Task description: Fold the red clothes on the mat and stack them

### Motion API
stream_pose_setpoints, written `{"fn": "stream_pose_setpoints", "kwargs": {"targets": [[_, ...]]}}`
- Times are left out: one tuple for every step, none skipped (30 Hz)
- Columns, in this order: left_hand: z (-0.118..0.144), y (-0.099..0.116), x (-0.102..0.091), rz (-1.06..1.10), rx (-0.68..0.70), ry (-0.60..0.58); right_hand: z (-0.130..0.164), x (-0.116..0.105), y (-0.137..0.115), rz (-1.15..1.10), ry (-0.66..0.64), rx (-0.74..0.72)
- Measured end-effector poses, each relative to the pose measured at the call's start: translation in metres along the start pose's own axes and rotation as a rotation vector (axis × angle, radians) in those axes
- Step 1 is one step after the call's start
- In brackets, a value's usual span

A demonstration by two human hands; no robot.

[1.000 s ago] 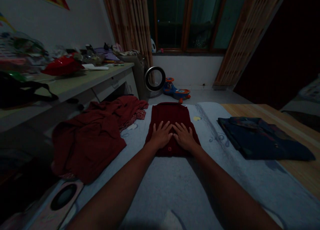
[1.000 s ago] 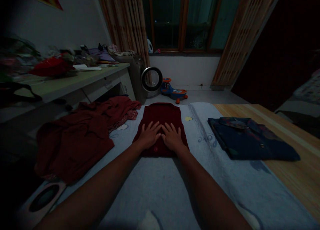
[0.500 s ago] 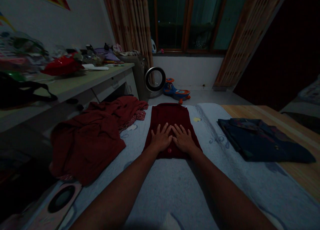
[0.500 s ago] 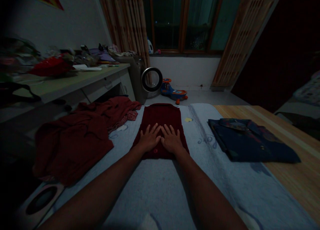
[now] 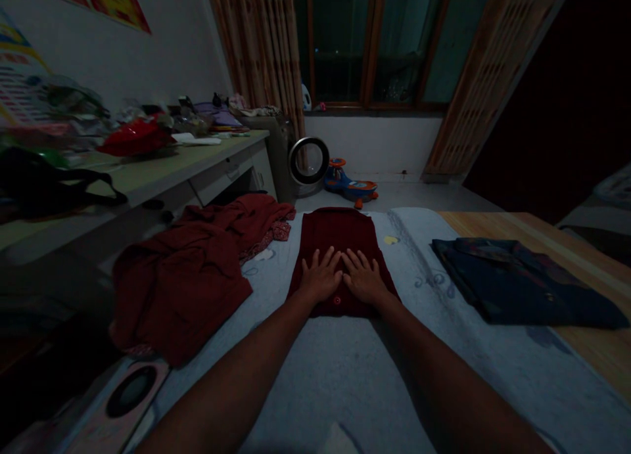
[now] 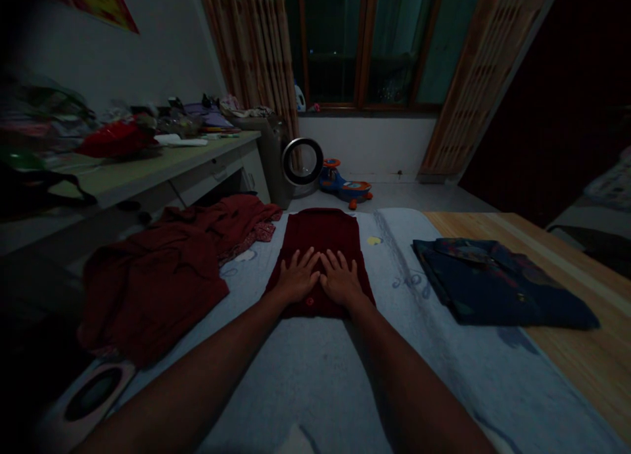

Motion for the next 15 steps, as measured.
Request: {"fn": "stream_pose_setpoints", "kwargs": {"targets": [[-0.002,0.0,-0.003,0.008,0.009,-0.009,-0.001,-0.002,0.001,-0.018,-0.016,-0.009],[-0.004,-0.001,-0.007,0.016,0.022,-0.004,-0.003,-0.005,0.002,-0.036,-0.024,-0.021],[-0.008,-0.002,-0.014,0.023,0.038,0.013,-0.005,-0.01,0.003,-0.052,-0.018,-0.03],[-0.012,-0.003,-0.022,0.028,0.055,0.041,-0.007,-0.018,0.005,-0.067,0.005,-0.033],[-0.016,-0.004,-0.03,0.03,0.07,0.071,-0.01,-0.026,0.007,-0.081,0.041,-0.031],[-0.022,-0.006,-0.037,0.03,0.08,0.096,-0.014,-0.034,0.009,-0.095,0.082,-0.022],[-0.028,-0.007,-0.043,0.028,0.083,0.105,-0.018,-0.042,0.011,-0.109,0.116,-0.009],[-0.034,-0.009,-0.047,0.02,0.081,0.093,-0.023,-0.047,0.013,-0.122,0.134,0.004],[-0.04,-0.011,-0.049,0.008,0.075,0.073,-0.028,-0.049,0.014,-0.13,0.133,0.015],[-0.046,-0.013,-0.05,-0.007,0.067,0.051,-0.033,-0.049,0.015,-0.132,0.117,0.027],[-0.05,-0.014,-0.05,-0.022,0.058,0.033,-0.038,-0.048,0.015,-0.125,0.092,0.042],[-0.053,-0.016,-0.051,-0.035,0.05,0.022,-0.041,-0.046,0.015,-0.111,0.064,0.055],[-0.055,-0.017,-0.052,-0.046,0.046,0.016,-0.043,-0.044,0.014,-0.091,0.042,0.062],[-0.056,-0.018,-0.054,-0.052,0.044,0.015,-0.044,-0.042,0.013,-0.069,0.028,0.063],[-0.056,-0.019,-0.055,-0.054,0.046,0.014,-0.043,-0.041,0.012,-0.047,0.024,0.059]]}}
Point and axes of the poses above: each hand's wrist, its own z-axis away from the middle knuckle, its own x-axis out of the palm, y = z × x, the point moved 9 cm from there along -z, towards the middle knuckle, and after that the axes turned 15 degrees about -y, right-handed, at the moved point
